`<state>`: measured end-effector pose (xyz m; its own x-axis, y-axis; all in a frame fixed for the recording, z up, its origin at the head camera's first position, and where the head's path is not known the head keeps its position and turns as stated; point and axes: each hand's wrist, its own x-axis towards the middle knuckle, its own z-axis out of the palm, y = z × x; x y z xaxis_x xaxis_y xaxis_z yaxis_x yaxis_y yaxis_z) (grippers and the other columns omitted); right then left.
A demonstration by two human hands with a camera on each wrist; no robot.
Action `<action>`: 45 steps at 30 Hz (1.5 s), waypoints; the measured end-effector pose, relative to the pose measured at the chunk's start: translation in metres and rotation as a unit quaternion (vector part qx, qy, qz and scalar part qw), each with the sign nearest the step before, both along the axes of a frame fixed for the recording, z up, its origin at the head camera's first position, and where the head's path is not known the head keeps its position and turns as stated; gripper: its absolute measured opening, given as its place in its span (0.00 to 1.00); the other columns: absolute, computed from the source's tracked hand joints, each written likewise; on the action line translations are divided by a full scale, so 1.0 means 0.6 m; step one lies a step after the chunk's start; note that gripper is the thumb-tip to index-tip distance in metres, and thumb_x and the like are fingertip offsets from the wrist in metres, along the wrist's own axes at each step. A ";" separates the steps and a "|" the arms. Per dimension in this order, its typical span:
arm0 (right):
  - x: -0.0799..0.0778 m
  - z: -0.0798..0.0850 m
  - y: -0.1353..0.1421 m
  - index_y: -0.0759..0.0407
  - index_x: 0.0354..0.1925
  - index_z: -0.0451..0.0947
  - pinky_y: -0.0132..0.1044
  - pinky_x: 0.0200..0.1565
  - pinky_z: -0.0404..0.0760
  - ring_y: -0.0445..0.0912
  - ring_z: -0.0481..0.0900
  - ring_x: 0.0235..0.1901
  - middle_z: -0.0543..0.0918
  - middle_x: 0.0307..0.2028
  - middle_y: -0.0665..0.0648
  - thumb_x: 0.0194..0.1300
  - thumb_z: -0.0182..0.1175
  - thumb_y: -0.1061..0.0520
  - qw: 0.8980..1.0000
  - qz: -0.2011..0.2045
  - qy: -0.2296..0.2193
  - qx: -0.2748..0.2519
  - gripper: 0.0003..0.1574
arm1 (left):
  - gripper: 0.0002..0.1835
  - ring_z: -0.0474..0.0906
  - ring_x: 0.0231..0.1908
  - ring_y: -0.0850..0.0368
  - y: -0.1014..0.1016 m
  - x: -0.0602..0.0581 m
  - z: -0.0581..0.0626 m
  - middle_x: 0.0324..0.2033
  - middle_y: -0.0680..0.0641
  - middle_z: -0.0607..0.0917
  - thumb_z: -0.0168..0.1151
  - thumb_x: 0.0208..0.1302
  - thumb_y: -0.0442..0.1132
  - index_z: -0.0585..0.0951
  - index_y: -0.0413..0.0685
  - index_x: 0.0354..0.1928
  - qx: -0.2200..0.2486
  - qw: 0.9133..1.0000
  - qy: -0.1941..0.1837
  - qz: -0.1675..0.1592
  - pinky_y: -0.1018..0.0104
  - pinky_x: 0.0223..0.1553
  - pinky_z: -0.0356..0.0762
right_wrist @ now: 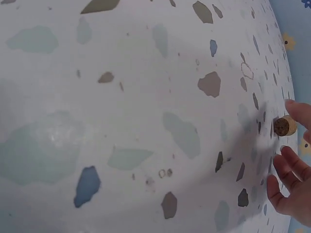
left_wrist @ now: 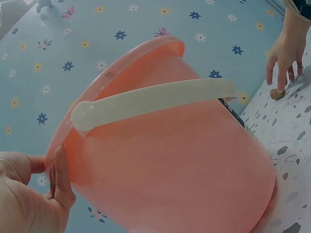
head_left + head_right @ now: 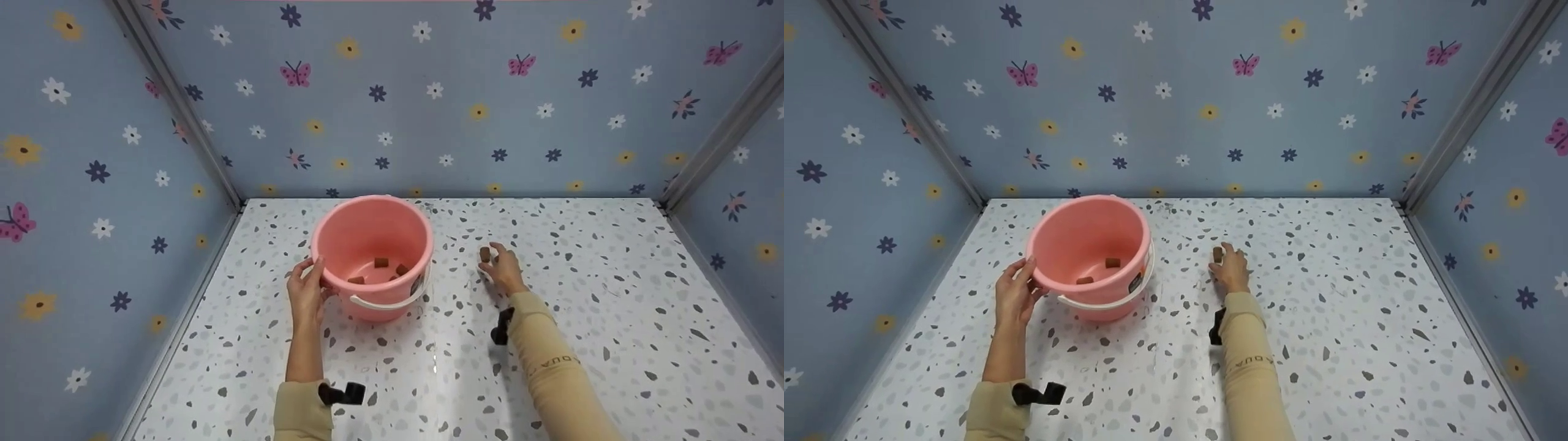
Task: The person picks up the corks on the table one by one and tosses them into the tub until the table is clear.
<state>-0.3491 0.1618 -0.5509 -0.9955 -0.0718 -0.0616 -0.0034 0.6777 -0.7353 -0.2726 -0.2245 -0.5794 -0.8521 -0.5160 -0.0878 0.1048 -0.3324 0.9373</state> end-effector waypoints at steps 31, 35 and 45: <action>-0.004 -0.018 -0.007 0.62 0.49 0.67 0.49 0.38 0.70 0.55 0.69 0.36 0.69 0.38 0.66 0.58 0.58 0.60 0.998 -0.014 0.015 0.061 0.21 | 0.23 0.72 0.14 0.58 0.052 0.076 0.146 0.22 0.43 0.78 0.62 0.55 0.45 0.69 0.39 0.48 0.017 1.000 -0.015 -0.003 0.69 0.13 0.74; -0.001 -0.019 -0.008 0.63 0.46 0.68 0.45 0.37 0.70 0.53 0.69 0.35 0.70 0.36 0.64 0.56 0.60 0.61 0.999 -0.019 0.021 0.040 0.19 | 0.23 0.70 0.14 0.61 0.070 0.099 0.198 0.20 0.46 0.77 0.59 0.59 0.43 0.66 0.36 0.50 0.013 0.999 -0.052 0.000 0.72 0.14 0.74; 0.004 -0.018 -0.006 0.65 0.44 0.67 0.41 0.35 0.70 0.51 0.70 0.34 0.73 0.34 0.63 0.54 0.61 0.64 0.999 -0.021 0.025 -0.028 0.19 | 0.29 0.75 0.20 0.55 0.011 0.023 0.040 0.32 0.39 0.81 0.63 0.51 0.53 0.70 0.47 0.52 0.008 0.999 -0.036 -0.010 0.61 0.20 0.78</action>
<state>-0.3467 0.1584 -0.5617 -0.9995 -0.0316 -0.0091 -0.0131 0.6359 -0.7717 -0.2585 -0.2180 -0.5554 -0.8531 -0.4977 -0.1567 0.0310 -0.3482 0.9369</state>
